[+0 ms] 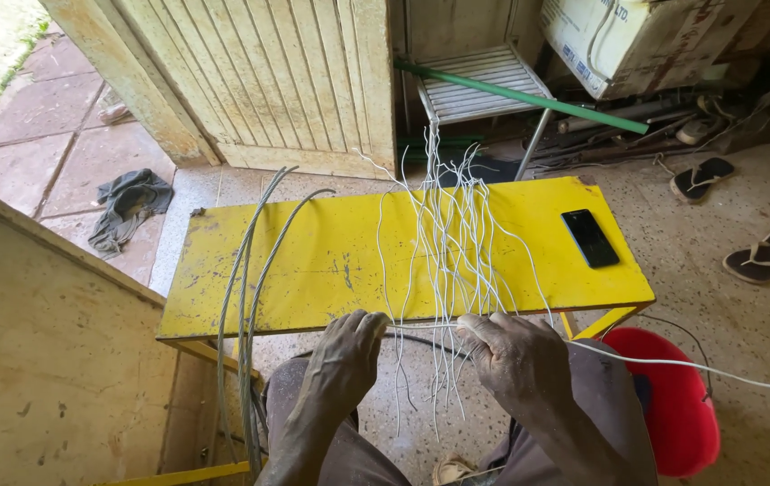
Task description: The person sits at a yellow table and strips the white insulation from multiple wires by hand. They pull the insulation off the metal core and place the stripped wires on the table surface.
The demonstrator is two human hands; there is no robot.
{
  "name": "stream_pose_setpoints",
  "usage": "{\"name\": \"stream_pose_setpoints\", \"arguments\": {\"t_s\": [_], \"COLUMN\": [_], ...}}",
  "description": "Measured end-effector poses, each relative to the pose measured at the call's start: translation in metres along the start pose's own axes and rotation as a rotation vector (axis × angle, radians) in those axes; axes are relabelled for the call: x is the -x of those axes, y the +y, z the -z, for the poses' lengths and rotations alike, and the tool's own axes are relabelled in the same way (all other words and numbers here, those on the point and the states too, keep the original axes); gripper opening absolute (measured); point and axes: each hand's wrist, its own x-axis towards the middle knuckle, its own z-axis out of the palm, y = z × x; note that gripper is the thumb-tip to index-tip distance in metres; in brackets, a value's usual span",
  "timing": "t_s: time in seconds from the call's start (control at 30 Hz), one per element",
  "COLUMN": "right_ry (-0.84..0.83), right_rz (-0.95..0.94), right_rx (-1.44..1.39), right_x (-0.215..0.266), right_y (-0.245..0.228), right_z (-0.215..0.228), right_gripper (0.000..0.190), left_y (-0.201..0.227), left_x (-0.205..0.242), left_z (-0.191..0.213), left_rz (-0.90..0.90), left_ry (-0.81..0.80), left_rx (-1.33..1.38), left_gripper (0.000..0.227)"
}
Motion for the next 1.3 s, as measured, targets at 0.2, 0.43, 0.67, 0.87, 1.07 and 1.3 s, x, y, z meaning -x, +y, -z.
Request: {"name": "stream_pose_setpoints", "arguments": {"t_s": [0.2,0.43,0.67,0.87,1.07,1.3], "right_ry": [-0.021,-0.239,-0.248,-0.252,-0.242,-0.314], "right_rz": [-0.058,-0.301,-0.412,-0.35,-0.304,-0.091], "right_rx": [-0.038,-0.179,-0.228,-0.252,-0.301,-0.13], "right_x": [0.003,0.03,0.039,0.058,0.052,0.026], "right_y": [-0.004,-0.038,-0.049,-0.056,-0.059,-0.021], "right_z": [0.004,-0.018,-0.026,-0.038,-0.034,-0.016], "right_gripper": [0.032,0.043,0.044,0.05,0.047,0.026], "left_y": [0.009,0.062,0.106,0.117,0.112,0.058], "left_x": [0.009,-0.012,-0.033,-0.031,-0.034,-0.025], "left_z": [-0.008,-0.001,0.025,0.028,0.021,0.019], "left_rz": [0.11,0.603,0.899,0.968,1.031,0.328], "left_ry": [0.079,0.437,0.583,0.645,0.75,0.09], "left_rx": [0.088,1.425,1.988,1.964,1.966,0.732], "left_gripper": [0.022,0.025,0.022,0.033,0.028,0.029]}}
